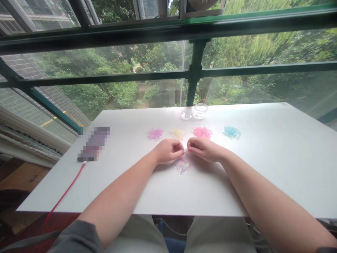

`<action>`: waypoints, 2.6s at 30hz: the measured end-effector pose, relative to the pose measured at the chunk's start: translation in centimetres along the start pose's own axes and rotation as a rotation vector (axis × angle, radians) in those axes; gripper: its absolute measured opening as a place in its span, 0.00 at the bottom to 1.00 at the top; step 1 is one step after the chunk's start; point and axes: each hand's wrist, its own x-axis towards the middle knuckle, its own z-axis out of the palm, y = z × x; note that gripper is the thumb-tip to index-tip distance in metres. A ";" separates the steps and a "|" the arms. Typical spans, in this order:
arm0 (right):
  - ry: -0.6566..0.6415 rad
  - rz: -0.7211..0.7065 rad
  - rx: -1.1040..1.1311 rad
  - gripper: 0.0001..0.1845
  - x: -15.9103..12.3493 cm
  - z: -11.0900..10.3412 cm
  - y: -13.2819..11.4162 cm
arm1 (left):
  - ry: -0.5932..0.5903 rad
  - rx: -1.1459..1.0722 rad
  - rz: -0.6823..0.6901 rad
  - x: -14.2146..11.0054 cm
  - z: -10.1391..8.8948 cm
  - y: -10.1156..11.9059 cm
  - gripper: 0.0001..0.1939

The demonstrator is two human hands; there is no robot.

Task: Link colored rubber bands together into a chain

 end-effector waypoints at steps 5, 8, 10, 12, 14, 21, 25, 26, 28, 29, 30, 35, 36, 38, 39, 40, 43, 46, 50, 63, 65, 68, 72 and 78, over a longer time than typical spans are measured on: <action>-0.005 -0.008 0.063 0.04 -0.1 -0.2 -0.1 | -0.025 -0.021 -0.015 -0.1 -0.1 -0.1 0.09; -0.007 -0.019 0.075 0.04 -0.1 -0.1 -0.1 | -0.004 -0.036 -0.007 -0.1 -0.1 -0.3 0.19; -0.013 -0.023 0.095 0.05 0.0 0.0 0.0 | 0.027 -0.032 0.003 -0.1 -0.2 -0.4 0.24; -0.012 -0.028 0.112 0.06 0.1 0.2 0.0 | 0.041 -0.015 0.019 0.0 -0.2 -0.4 0.24; -0.003 -0.036 0.116 0.06 0.2 0.5 -0.1 | 0.022 -0.006 0.028 0.0 -0.1 -0.4 0.19; 0.030 -0.030 0.100 0.06 0.2 0.6 -0.3 | -0.008 -0.021 0.008 0.0 -0.1 -0.2 0.11; -0.016 -0.019 0.228 0.07 0.1 0.5 -0.1 | 0.031 -0.016 -0.018 0.0 0.0 -0.3 0.11; -0.039 -0.015 0.291 0.08 0.0 0.4 0.0 | 0.038 -0.011 -0.025 0.0 0.0 -0.3 0.11; -0.074 -0.015 0.411 0.09 0.0 0.5 0.1 | 0.027 -0.002 -0.020 0.0 0.1 -0.4 0.10; -0.078 -0.017 0.455 0.09 0.0 0.5 0.1 | 0.015 0.003 -0.007 0.0 0.1 -0.5 0.09; -0.075 -0.019 0.482 0.10 0.0 0.5 0.1 | 0.003 0.007 0.010 -0.1 0.1 -0.5 0.09; -0.041 0.010 0.464 0.10 0.1 0.7 0.1 | 0.004 0.016 0.071 -0.1 -0.2 -0.4 0.14; -0.017 0.012 0.432 0.10 0.1 0.8 0.1 | 0.023 0.013 0.069 -0.1 -0.2 -0.3 0.14; 0.039 0.010 0.355 0.09 0.1 0.8 0.1 | 0.067 0.008 0.054 0.0 -0.3 -0.2 0.12; 0.060 0.008 0.321 0.09 0.1 0.8 0.1 | 0.086 0.007 0.044 0.0 -0.3 -0.1 0.11; 0.075 0.005 0.292 0.08 0.1 0.7 0.0 | 0.102 0.007 0.036 0.1 -0.2 -0.1 0.11; 0.072 -0.012 0.252 0.07 0.1 0.7 -0.1 | 0.132 0.007 0.039 0.1 -0.1 0.0 0.08; 0.058 -0.017 0.235 0.06 0.1 0.7 -0.2 | 0.152 0.003 0.065 0.1 -0.1 -0.1 0.08; 0.060 -0.010 0.235 0.05 0.1 0.7 -0.2 | 0.150 0.003 0.059 0.1 -0.2 -0.1 0.08; 0.111 -0.049 0.258 0.04 0.6 1.5 0.4 | 0.150 -0.011 0.064 0.2 0.0 -0.3 0.08; 0.117 -0.063 0.255 0.04 0.6 1.5 0.4 | 0.155 -0.012 0.067 0.3 0.0 -0.4 0.08; 0.121 -0.069 0.243 0.04 0.6 1.6 0.4 | 0.154 -0.015 0.069 0.3 0.0 -0.5 0.09; 0.132 -0.059 0.225 0.04 0.6 1.7 0.4 | 0.162 -0.030 0.074 0.2 0.0 -0.5 0.09; 0.129 -0.061 0.169 0.03 0.6 1.6 0.2 | 0.183 -0.009 0.081 0.2 0.0 -0.5 0.08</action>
